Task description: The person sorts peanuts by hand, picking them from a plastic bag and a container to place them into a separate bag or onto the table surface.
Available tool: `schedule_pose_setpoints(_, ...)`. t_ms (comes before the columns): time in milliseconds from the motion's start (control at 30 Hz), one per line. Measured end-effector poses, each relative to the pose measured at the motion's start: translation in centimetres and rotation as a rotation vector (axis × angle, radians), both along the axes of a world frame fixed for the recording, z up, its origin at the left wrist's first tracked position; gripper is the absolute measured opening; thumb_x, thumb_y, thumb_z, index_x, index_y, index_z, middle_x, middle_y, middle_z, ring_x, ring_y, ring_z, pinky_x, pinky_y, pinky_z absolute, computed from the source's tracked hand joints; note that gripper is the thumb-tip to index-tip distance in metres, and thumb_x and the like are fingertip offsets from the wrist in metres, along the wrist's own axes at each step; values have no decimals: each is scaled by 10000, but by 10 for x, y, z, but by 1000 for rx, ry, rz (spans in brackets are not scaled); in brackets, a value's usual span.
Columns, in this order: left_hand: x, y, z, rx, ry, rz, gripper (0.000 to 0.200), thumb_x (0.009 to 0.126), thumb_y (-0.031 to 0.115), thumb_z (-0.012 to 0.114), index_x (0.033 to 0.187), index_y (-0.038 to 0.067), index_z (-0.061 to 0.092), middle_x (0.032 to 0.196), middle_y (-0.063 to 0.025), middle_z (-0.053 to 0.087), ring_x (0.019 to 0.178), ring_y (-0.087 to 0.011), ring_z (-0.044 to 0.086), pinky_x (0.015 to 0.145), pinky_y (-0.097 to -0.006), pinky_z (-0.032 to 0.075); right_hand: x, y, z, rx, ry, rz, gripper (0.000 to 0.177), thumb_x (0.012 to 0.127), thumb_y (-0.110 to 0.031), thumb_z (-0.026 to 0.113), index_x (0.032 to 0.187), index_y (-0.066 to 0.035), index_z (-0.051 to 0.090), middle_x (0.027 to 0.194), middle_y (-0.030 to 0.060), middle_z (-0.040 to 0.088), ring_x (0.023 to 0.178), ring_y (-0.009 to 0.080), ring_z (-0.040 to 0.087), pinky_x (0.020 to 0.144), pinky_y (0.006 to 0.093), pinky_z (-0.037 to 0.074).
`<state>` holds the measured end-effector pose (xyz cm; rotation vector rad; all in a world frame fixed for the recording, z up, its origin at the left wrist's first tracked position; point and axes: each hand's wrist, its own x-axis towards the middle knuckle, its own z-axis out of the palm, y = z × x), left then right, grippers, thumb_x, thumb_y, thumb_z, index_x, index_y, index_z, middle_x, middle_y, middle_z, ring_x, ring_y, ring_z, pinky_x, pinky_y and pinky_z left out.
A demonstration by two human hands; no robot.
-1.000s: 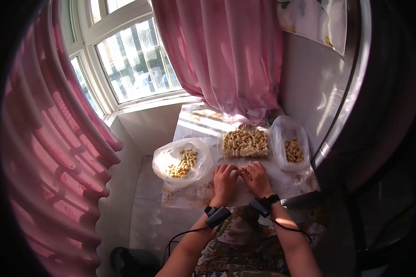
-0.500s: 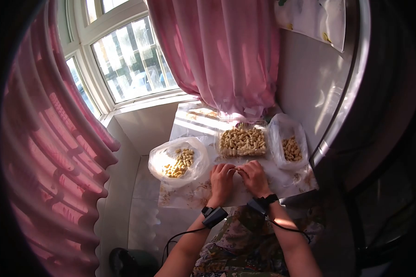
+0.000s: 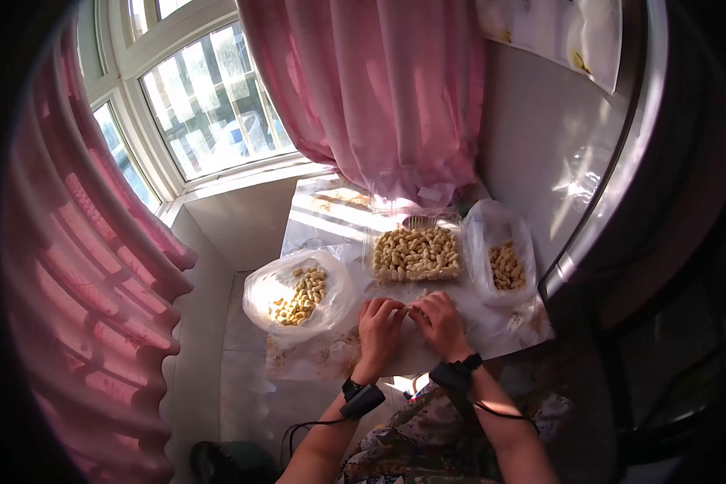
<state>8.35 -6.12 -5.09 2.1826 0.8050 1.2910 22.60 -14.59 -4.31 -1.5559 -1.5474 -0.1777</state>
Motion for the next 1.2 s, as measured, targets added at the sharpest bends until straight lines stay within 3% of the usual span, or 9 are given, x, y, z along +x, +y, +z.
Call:
schedule_pose_setpoints(433, -4, -4, 14, -26, 35, -5, 148, 838, 46, 788, 970, 69, 723, 1018, -91, 702, 1013, -327, 645, 874, -424, 529, -3, -4, 4, -26, 92, 19, 179, 906, -155, 767, 1053, -70, 713, 1031, 95, 691, 1036, 333, 617, 954, 447, 495)
schedule_pose_setpoints(633, -5, -2, 12, -68, -3, 7, 168, 873, -24, 702, 1024, 50, 709, 1036, -109, 696, 1014, -321, 648, 880, -413, 526, -1, -3, 21, 49, 201, 8, 201, 881, -142, 793, 1058, -84, 717, 1093, 66, 688, 1082, 316, 612, 970, 447, 487)
schedule_pose_setpoints(933, -13, -8, 18, -217, -89, 28, 277, 887, -106, 538, 1065, 39, 693, 1082, -131, 671, 992, -317, 640, 860, -373, 513, 58, 22, 67, 84, -19, -276, 167, 910, -129, 753, 1064, -75, 715, 1107, 68, 658, 1156, 313, 565, 1038, 456, 426)
schedule_pose_setpoints(1033, -14, -9, 15, -324, -62, 30, 289, 880, -102, 539, 1079, 39, 694, 1090, -124, 670, 985, -311, 642, 839, -369, 512, 58, 19, 66, 120, 29, -306, 157, 919, -127, 743, 1061, -69, 713, 1110, 76, 653, 1151, 316, 565, 1018, 450, 442)
schedule_pose_setpoints(1133, -15, -8, 16, -317, -54, 27, 286, 888, -100, 544, 1088, 39, 694, 1080, -114, 666, 958, -276, 638, 764, -342, 507, 38, -1, 49, 81, 127, -175, 167, 888, -123, 766, 1037, -67, 717, 1075, 72, 669, 1102, 309, 588, 969, 425, 480)
schedule_pose_setpoints(1200, -13, -9, 16, -334, -81, 24, 268, 898, -103, 551, 1076, 38, 694, 1065, -102, 661, 869, -242, 630, 686, -313, 487, 27, -14, 37, 41, 137, -144, 179, 867, -133, 785, 1020, -72, 715, 1064, 67, 673, 1095, 305, 594, 968, 424, 480)
